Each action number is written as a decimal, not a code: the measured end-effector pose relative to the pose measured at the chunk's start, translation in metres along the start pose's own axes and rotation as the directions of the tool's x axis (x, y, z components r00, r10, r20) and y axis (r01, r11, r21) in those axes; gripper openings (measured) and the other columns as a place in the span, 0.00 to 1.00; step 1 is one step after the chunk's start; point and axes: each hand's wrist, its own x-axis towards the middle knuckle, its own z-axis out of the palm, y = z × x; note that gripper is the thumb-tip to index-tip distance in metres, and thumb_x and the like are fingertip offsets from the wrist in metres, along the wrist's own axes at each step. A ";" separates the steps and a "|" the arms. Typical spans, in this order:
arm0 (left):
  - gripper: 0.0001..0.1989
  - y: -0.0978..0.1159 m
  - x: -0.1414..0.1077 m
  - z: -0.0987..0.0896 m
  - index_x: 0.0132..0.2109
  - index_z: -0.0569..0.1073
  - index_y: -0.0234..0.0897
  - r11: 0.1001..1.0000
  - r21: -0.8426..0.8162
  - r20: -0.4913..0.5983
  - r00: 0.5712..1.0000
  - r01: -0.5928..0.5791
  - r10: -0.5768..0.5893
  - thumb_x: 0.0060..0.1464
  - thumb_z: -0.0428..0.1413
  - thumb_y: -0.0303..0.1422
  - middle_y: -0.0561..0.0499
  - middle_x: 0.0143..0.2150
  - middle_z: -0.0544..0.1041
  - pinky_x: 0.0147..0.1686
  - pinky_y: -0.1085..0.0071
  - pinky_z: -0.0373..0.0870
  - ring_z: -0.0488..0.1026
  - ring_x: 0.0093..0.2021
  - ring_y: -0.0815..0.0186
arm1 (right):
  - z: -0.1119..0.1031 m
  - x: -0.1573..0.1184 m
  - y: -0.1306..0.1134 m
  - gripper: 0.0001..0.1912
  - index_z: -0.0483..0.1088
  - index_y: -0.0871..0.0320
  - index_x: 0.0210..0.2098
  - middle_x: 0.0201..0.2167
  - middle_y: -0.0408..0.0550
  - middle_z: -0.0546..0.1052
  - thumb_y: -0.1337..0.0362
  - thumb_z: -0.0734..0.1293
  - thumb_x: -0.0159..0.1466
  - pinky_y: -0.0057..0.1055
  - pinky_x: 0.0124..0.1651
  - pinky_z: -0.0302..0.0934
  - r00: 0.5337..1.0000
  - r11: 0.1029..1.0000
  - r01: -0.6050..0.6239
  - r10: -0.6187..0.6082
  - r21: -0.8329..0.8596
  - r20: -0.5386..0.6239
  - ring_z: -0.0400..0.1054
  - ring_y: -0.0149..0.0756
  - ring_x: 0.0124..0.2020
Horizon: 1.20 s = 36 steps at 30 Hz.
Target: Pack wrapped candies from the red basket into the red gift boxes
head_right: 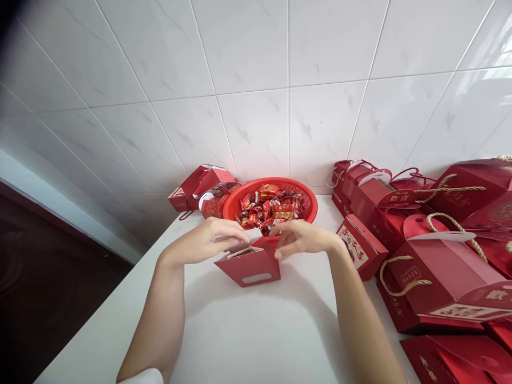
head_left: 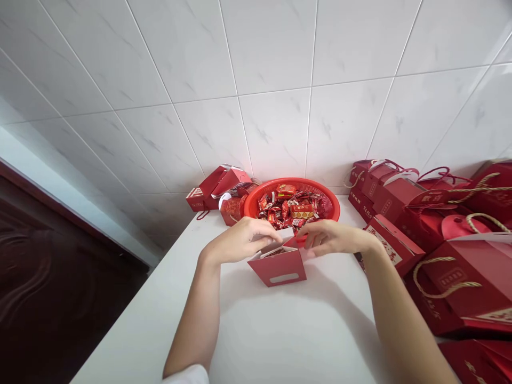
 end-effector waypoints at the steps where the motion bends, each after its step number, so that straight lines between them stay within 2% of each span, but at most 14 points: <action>1: 0.14 0.000 0.003 0.002 0.43 0.82 0.40 1.000 -0.007 0.020 1.000 -0.017 0.017 0.63 0.50 0.31 0.49 0.41 0.82 0.41 0.72 0.71 0.77 0.41 0.64 | -0.004 -0.002 0.003 0.27 0.71 0.60 0.52 0.39 0.49 0.79 0.49 0.71 0.58 0.30 0.41 0.66 0.998 0.999 0.012 -0.010 0.031 -0.057 0.74 0.37 0.39; 4: 0.14 0.001 0.012 0.009 0.44 0.81 0.40 0.996 -0.051 0.074 0.994 -0.074 0.077 0.64 0.50 0.30 0.49 0.42 0.82 0.42 0.71 0.70 0.77 0.42 0.64 | -0.015 0.003 0.011 0.24 0.72 0.61 0.46 0.34 0.48 0.78 0.49 0.69 0.60 0.30 0.38 0.65 0.957 0.997 0.037 -0.017 0.062 -0.290 0.72 0.36 0.35; 6: 0.14 0.002 0.016 0.013 0.46 0.81 0.40 0.989 -0.101 0.098 0.988 -0.112 0.122 0.65 0.50 0.31 0.48 0.43 0.82 0.44 0.71 0.71 0.77 0.44 0.63 | -0.019 0.016 0.016 0.19 0.72 0.61 0.41 0.30 0.47 0.76 0.51 0.68 0.61 0.29 0.36 0.63 0.909 1.000 -0.016 0.015 0.001 -0.416 0.71 0.35 0.32; 8: 0.14 0.002 0.016 0.014 0.48 0.81 0.41 0.981 -0.143 0.102 0.984 -0.130 0.145 0.65 0.51 0.34 0.47 0.48 0.81 0.46 0.70 0.71 0.76 0.48 0.62 | -0.020 0.033 0.022 0.14 0.72 0.61 0.39 0.30 0.46 0.76 0.56 0.67 0.61 0.29 0.36 0.62 0.883 0.987 -0.133 0.076 -0.092 -0.463 0.70 0.35 0.32; 10: 0.14 0.001 0.015 0.013 0.49 0.81 0.42 0.978 -0.167 0.060 0.988 -0.128 0.140 0.65 0.52 0.36 0.46 0.54 0.78 0.50 0.67 0.71 0.75 0.53 0.60 | -0.019 0.051 0.028 0.11 0.72 0.61 0.41 0.35 0.48 0.78 0.61 0.68 0.61 0.30 0.40 0.63 0.879 0.941 -0.277 0.167 -0.194 -0.446 0.72 0.37 0.37; 13: 0.14 -0.007 0.013 0.009 0.49 0.80 0.41 0.977 -0.195 -0.090 0.994 -0.084 0.068 0.63 0.55 0.40 0.45 0.58 0.76 0.54 0.64 0.71 0.73 0.57 0.57 | -0.016 0.073 0.034 0.22 0.70 0.61 0.50 0.50 0.58 0.75 0.61 0.72 0.58 0.36 0.51 0.62 0.822 0.808 -0.492 0.308 -0.325 -0.478 0.69 0.48 0.53; 16: 0.17 -0.023 0.018 0.002 0.50 0.79 0.38 0.974 -0.228 -0.202 0.977 0.013 -0.060 0.61 0.55 0.44 0.44 0.55 0.78 0.54 0.63 0.72 0.75 0.55 0.56 | -0.014 0.083 0.034 0.40 0.64 0.60 0.60 0.63 0.65 0.64 0.61 0.77 0.51 0.48 0.60 0.57 0.771 0.704 -0.608 0.411 -0.367 -0.487 0.58 0.61 0.64; 19: 0.21 -0.046 0.032 -0.003 0.52 0.77 0.36 0.963 -0.224 -0.168 0.968 0.147 -0.187 0.59 0.56 0.45 0.44 0.53 0.80 0.53 0.63 0.72 0.77 0.52 0.56 | -0.014 0.086 0.032 0.50 0.57 0.55 0.68 0.70 0.64 0.51 0.64 0.78 0.49 0.52 0.64 0.53 0.785 0.654 -0.619 0.500 -0.435 -0.365 0.55 0.63 0.67; 22: 0.22 -0.068 0.054 -0.004 0.53 0.77 0.35 0.955 -0.109 0.025 0.961 0.275 -0.274 0.58 0.56 0.44 0.44 0.54 0.80 0.52 0.65 0.72 0.77 0.52 0.56 | -0.015 0.087 0.029 0.49 0.57 0.53 0.69 0.72 0.63 0.47 0.66 0.76 0.51 0.51 0.63 0.55 0.811 0.643 -0.580 0.513 -0.500 -0.281 0.58 0.63 0.65; 25: 0.19 -0.082 0.079 0.004 0.52 0.78 0.37 0.954 0.094 0.200 0.933 0.284 -0.298 0.58 0.56 0.39 0.46 0.54 0.80 0.53 0.67 0.70 0.76 0.52 0.57 | -0.015 0.088 0.031 0.46 0.61 0.52 0.67 0.69 0.61 0.57 0.68 0.76 0.50 0.44 0.60 0.60 0.857 0.673 -0.510 0.453 -0.536 -0.246 0.62 0.59 0.63; 27: 0.18 -0.088 0.092 0.012 0.53 0.78 0.37 0.943 0.207 0.266 0.912 0.263 -0.312 0.58 0.55 0.36 0.46 0.54 0.80 0.54 0.68 0.68 0.76 0.53 0.58 | -0.015 0.089 0.035 0.43 0.65 0.53 0.64 0.64 0.59 0.65 0.67 0.76 0.49 0.38 0.57 0.62 0.887 0.715 -0.461 0.394 -0.526 -0.243 0.65 0.55 0.61; 30: 0.23 -0.095 0.104 0.022 0.58 0.74 0.35 0.921 0.278 0.257 0.902 0.274 -0.346 0.56 0.57 0.37 0.40 0.60 0.75 0.57 0.63 0.66 0.72 0.58 0.52 | -0.015 0.091 0.043 0.36 0.72 0.55 0.56 0.55 0.56 0.74 0.66 0.77 0.48 0.32 0.50 0.65 0.924 0.790 -0.381 0.302 -0.480 -0.236 0.70 0.50 0.56; 33: 0.29 -0.099 0.108 0.026 0.61 0.71 0.36 0.910 0.305 0.260 0.894 0.282 -0.364 0.54 0.59 0.39 0.39 0.64 0.70 0.60 0.61 0.63 0.68 0.63 0.49 | -0.014 0.093 0.048 0.27 0.76 0.58 0.50 0.45 0.53 0.79 0.69 0.75 0.49 0.28 0.41 0.64 0.949 0.846 -0.303 0.223 -0.439 -0.224 0.73 0.46 0.47; 36: 0.33 -0.102 0.108 0.026 0.65 0.65 0.37 0.907 0.305 0.282 0.882 0.291 -0.378 0.55 0.58 0.41 0.39 0.65 0.69 0.59 0.62 0.64 0.69 0.62 0.50 | -0.012 0.096 0.050 0.16 0.78 0.61 0.43 0.38 0.51 0.80 0.72 0.71 0.54 0.28 0.41 0.62 0.948 0.888 -0.218 0.093 -0.406 -0.305 0.73 0.42 0.42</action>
